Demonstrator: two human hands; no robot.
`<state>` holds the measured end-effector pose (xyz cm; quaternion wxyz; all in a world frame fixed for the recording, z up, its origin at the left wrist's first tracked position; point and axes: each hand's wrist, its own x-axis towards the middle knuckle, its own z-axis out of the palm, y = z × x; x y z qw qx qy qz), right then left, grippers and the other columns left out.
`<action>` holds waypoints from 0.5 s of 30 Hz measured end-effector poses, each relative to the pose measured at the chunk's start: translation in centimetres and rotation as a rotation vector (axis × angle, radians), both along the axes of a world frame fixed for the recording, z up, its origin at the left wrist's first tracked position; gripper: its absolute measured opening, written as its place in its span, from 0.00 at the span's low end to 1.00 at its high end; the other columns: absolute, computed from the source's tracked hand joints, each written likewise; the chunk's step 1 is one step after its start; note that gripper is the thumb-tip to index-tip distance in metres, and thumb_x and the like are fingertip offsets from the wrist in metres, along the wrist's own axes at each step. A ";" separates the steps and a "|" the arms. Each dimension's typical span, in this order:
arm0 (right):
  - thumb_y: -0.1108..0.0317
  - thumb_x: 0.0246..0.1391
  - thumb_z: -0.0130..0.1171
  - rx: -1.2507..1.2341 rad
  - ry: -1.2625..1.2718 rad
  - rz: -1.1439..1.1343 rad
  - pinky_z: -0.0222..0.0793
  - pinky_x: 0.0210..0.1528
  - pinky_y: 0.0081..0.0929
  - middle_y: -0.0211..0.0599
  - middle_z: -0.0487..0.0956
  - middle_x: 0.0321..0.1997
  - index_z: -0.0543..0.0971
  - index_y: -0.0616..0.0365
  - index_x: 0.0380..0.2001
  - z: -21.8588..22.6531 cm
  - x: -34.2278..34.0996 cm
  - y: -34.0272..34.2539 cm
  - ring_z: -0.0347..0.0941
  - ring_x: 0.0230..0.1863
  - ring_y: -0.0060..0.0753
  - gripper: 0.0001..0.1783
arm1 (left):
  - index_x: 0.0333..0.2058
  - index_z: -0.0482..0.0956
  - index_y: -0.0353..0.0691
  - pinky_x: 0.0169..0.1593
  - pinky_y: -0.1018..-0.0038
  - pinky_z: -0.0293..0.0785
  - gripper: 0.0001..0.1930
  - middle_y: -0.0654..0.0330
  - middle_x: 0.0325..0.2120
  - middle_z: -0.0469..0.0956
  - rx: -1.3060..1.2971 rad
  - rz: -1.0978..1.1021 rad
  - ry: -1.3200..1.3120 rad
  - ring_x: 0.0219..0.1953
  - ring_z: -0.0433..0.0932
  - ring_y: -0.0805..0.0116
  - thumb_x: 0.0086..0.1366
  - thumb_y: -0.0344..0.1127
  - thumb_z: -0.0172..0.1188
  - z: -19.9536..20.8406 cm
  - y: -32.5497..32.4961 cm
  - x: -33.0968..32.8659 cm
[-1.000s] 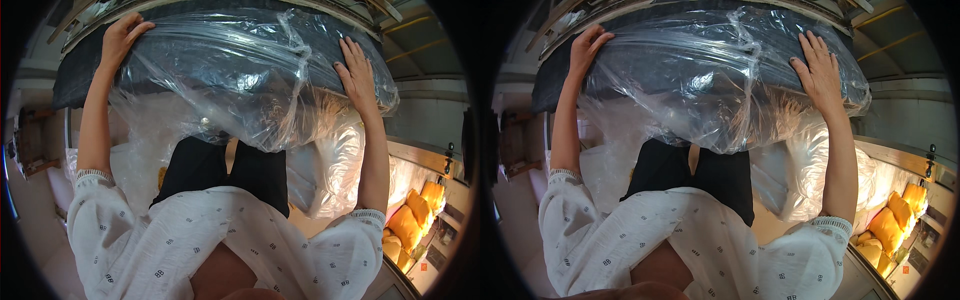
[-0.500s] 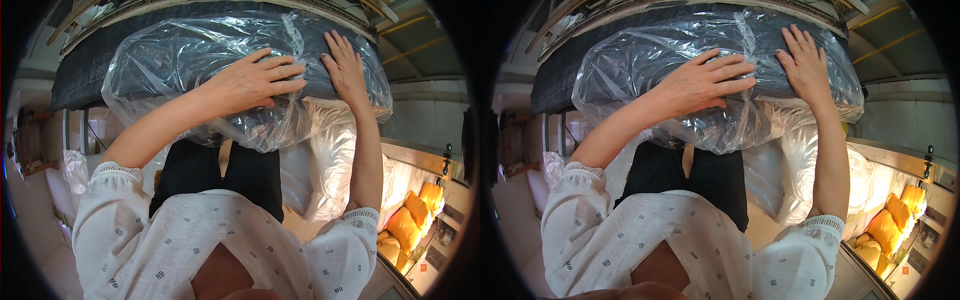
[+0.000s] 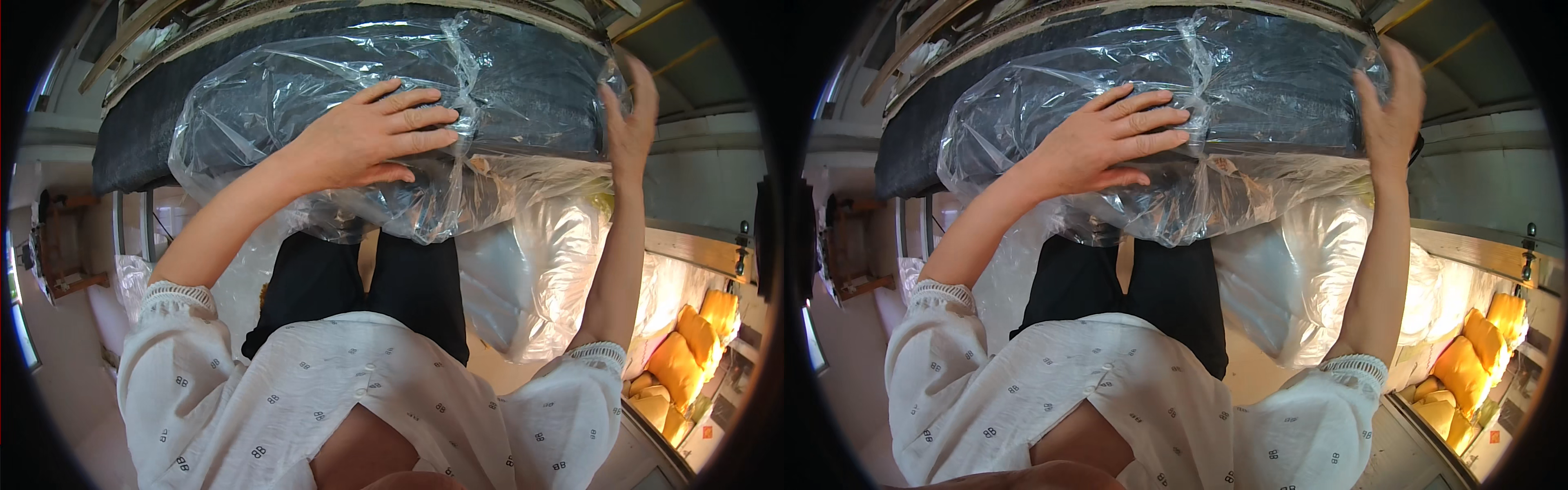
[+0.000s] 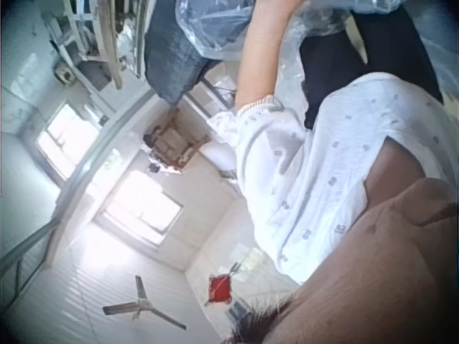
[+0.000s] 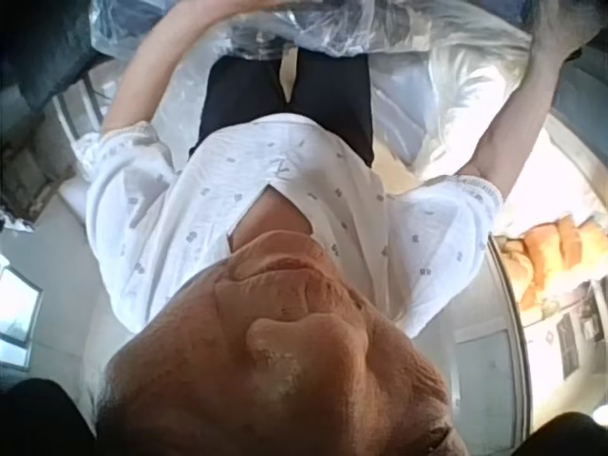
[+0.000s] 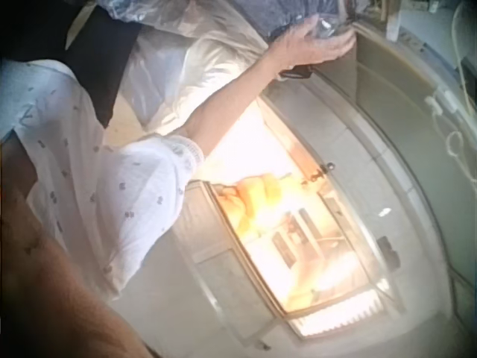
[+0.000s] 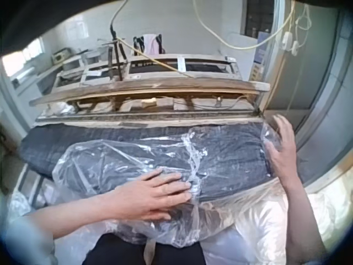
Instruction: Wrapping a large upholstered object with plastic sheeting and securing it.
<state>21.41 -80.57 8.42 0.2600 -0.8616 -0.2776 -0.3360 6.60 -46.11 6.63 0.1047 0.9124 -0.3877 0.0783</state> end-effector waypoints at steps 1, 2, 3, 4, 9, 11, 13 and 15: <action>0.58 0.52 0.60 0.002 0.000 0.003 0.57 0.61 0.34 0.46 0.68 0.61 0.70 0.56 0.55 -1.0 0.7 -2.1 0.62 0.62 0.46 0.28 | 0.57 0.68 0.52 0.64 0.67 0.57 0.30 0.65 0.59 0.66 -0.082 -0.031 0.015 0.63 0.62 0.63 0.54 0.39 0.65 0.2 0.0 0.1; 0.58 0.52 0.61 -0.096 -0.011 -0.245 0.60 0.59 0.34 0.45 0.70 0.58 0.72 0.59 0.53 -2.5 1.5 -4.6 0.65 0.59 0.45 0.27 | 0.57 0.68 0.52 0.64 0.67 0.57 0.30 0.65 0.59 0.66 -0.084 -0.034 0.016 0.63 0.62 0.63 0.54 0.39 0.65 0.2 -0.1 0.5; 0.58 0.51 0.62 -0.195 -0.022 -0.495 0.62 0.57 0.33 0.45 0.73 0.54 0.73 0.61 0.50 -3.4 1.9 -6.0 0.68 0.55 0.44 0.26 | 0.53 0.72 0.48 0.60 0.68 0.62 0.24 0.62 0.54 0.70 -0.332 -0.001 0.079 0.58 0.67 0.62 0.56 0.38 0.64 -0.1 -0.1 1.2; 0.58 0.51 0.62 -0.191 -0.023 -0.495 0.62 0.57 0.33 0.45 0.73 0.54 0.73 0.61 0.50 -3.4 1.7 -5.6 0.68 0.55 0.44 0.26 | 0.49 0.77 0.44 0.56 0.69 0.67 0.19 0.59 0.50 0.75 -0.574 0.037 0.140 0.54 0.72 0.60 0.58 0.36 0.62 0.0 -0.1 2.0; 0.58 0.55 0.59 0.083 0.363 -0.208 0.66 0.47 0.25 0.39 0.78 0.40 0.76 0.62 0.43 -2.9 1.2 -6.4 0.73 0.42 0.33 0.19 | 0.37 0.75 0.36 0.40 0.70 0.71 0.14 0.55 0.35 0.74 -0.423 0.505 -0.185 0.36 0.75 0.63 0.57 0.39 0.61 0.3 -2.6 8.7; 0.60 0.57 0.57 0.151 0.399 -0.185 0.67 0.45 0.22 0.35 0.78 0.36 0.75 0.61 0.44 -1.8 1.0 -5.8 0.73 0.38 0.26 0.17 | 0.35 0.72 0.33 0.37 0.67 0.71 0.14 0.52 0.33 0.73 -0.332 0.543 -0.210 0.34 0.75 0.58 0.55 0.37 0.60 1.1 -2.4 11.1; 0.65 0.60 0.51 0.497 0.602 0.068 0.66 0.34 0.17 0.34 0.79 0.31 0.73 0.60 0.44 1.1 -1.7 -4.7 0.70 0.29 0.19 0.13 | 0.32 0.76 0.34 0.38 0.68 0.71 0.12 0.53 0.32 0.74 -0.470 0.477 0.339 0.34 0.76 0.62 0.54 0.36 0.61 1.7 -1.5 13.2; 0.66 0.61 0.49 0.436 0.614 0.089 0.63 0.31 0.15 0.32 0.78 0.31 0.72 0.60 0.44 4.1 -4.8 -4.6 0.67 0.27 0.16 0.12 | 0.28 0.77 0.35 0.35 0.73 0.71 0.09 0.57 0.26 0.76 -0.648 0.436 0.249 0.30 0.75 0.69 0.54 0.35 0.62 3.1 -1.3 12.8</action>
